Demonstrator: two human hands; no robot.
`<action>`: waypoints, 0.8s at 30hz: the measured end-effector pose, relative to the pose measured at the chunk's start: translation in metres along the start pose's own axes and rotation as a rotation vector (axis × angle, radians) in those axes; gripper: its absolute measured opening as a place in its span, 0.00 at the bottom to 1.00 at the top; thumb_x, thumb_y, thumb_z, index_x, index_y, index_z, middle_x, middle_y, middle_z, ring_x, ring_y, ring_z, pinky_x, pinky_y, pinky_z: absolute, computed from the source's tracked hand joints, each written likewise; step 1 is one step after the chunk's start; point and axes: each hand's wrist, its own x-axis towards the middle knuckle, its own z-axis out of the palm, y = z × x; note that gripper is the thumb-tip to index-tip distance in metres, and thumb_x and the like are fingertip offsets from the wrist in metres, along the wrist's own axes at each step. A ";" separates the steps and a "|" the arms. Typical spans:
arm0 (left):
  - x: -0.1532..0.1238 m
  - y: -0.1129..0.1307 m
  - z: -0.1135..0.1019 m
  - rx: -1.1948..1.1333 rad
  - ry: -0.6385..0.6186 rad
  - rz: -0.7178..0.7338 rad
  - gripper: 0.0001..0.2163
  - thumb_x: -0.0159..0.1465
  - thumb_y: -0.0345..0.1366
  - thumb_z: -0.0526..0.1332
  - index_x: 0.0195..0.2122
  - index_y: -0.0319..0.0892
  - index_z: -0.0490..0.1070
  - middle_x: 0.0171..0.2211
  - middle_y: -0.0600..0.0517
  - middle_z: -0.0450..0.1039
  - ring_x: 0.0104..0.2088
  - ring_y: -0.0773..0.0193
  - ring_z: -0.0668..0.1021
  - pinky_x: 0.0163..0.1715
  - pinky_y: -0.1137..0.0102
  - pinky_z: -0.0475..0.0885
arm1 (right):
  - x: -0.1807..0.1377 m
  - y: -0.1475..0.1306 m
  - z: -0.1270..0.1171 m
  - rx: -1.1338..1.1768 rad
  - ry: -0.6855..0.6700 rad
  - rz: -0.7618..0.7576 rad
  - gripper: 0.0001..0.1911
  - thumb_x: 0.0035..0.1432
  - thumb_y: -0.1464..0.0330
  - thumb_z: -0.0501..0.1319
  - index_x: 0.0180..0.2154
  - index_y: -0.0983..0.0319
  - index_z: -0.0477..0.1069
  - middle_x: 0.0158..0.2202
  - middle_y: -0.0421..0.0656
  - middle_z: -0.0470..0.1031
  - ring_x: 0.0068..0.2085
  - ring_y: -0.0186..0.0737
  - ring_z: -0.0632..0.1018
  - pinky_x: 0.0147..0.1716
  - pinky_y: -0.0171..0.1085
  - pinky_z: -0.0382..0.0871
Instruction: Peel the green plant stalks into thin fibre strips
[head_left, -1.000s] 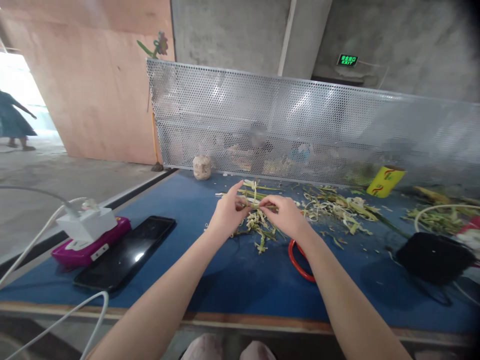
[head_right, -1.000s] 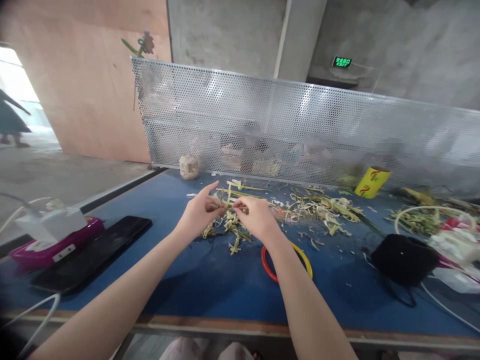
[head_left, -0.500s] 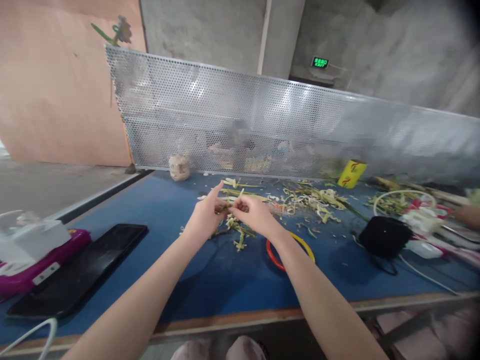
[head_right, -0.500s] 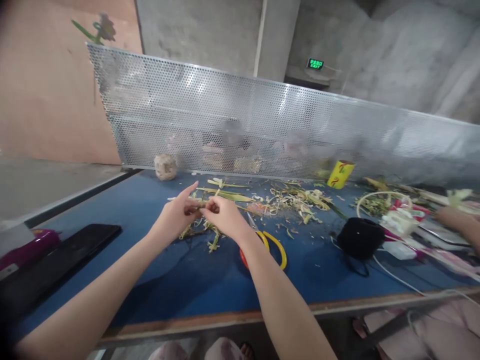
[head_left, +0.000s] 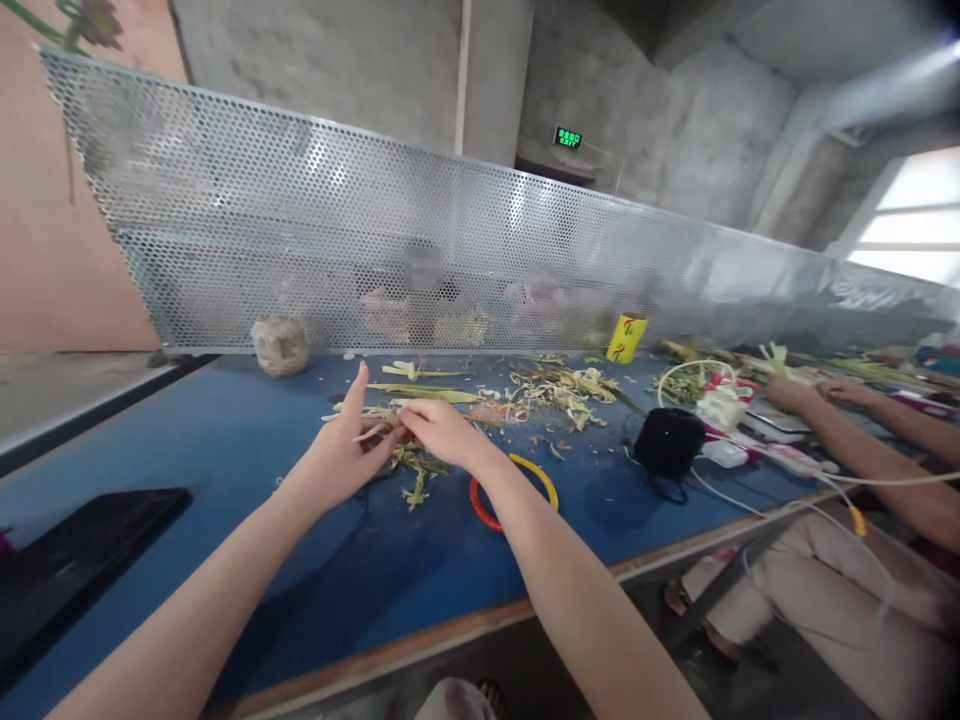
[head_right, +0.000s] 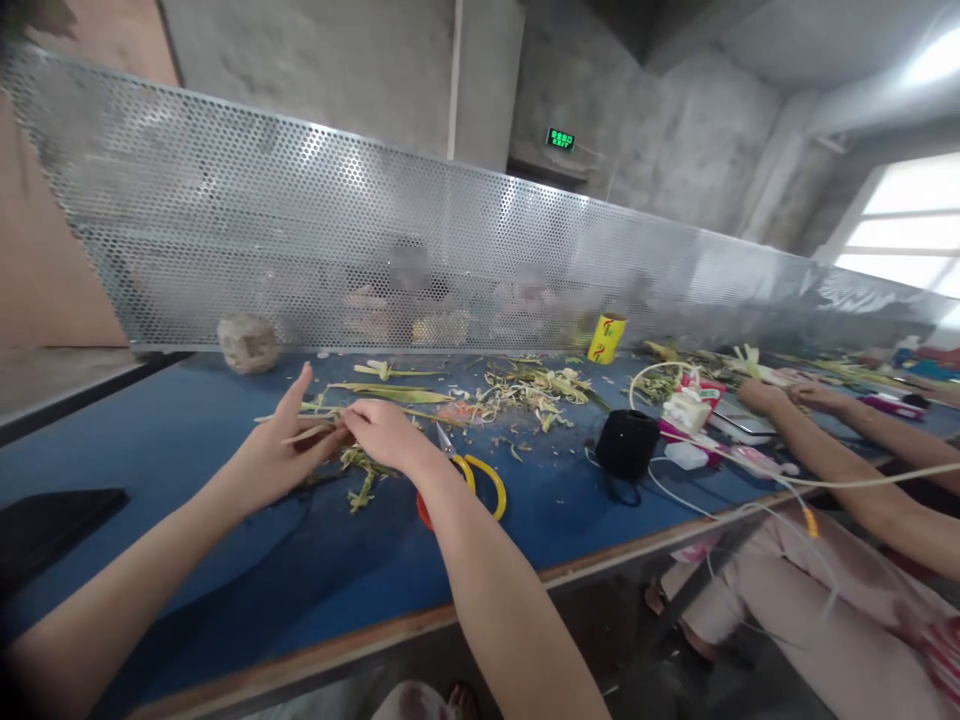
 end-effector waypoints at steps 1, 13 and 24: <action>0.000 0.001 0.000 -0.001 -0.006 -0.003 0.38 0.57 0.39 0.53 0.60 0.35 0.27 0.25 0.51 0.75 0.26 0.62 0.76 0.29 0.69 0.70 | 0.000 0.001 0.000 -0.006 -0.003 -0.001 0.15 0.58 0.63 0.47 0.22 0.62 0.60 0.22 0.37 0.63 0.24 0.31 0.65 0.25 0.31 0.59; -0.005 0.000 0.000 -0.060 -0.071 0.012 0.36 0.58 0.33 0.50 0.60 0.36 0.24 0.28 0.49 0.75 0.27 0.65 0.75 0.31 0.69 0.68 | -0.002 0.002 0.001 0.358 -0.038 0.139 0.09 0.53 0.63 0.56 0.28 0.61 0.58 0.18 0.34 0.63 0.18 0.27 0.63 0.18 0.28 0.56; -0.006 0.007 -0.004 -0.279 -0.050 0.040 0.40 0.58 0.30 0.50 0.57 0.35 0.13 0.27 0.48 0.75 0.25 0.66 0.75 0.33 0.67 0.69 | -0.002 0.000 0.003 0.385 0.178 0.135 0.11 0.47 0.60 0.59 0.28 0.61 0.65 0.19 0.34 0.60 0.17 0.25 0.58 0.16 0.29 0.51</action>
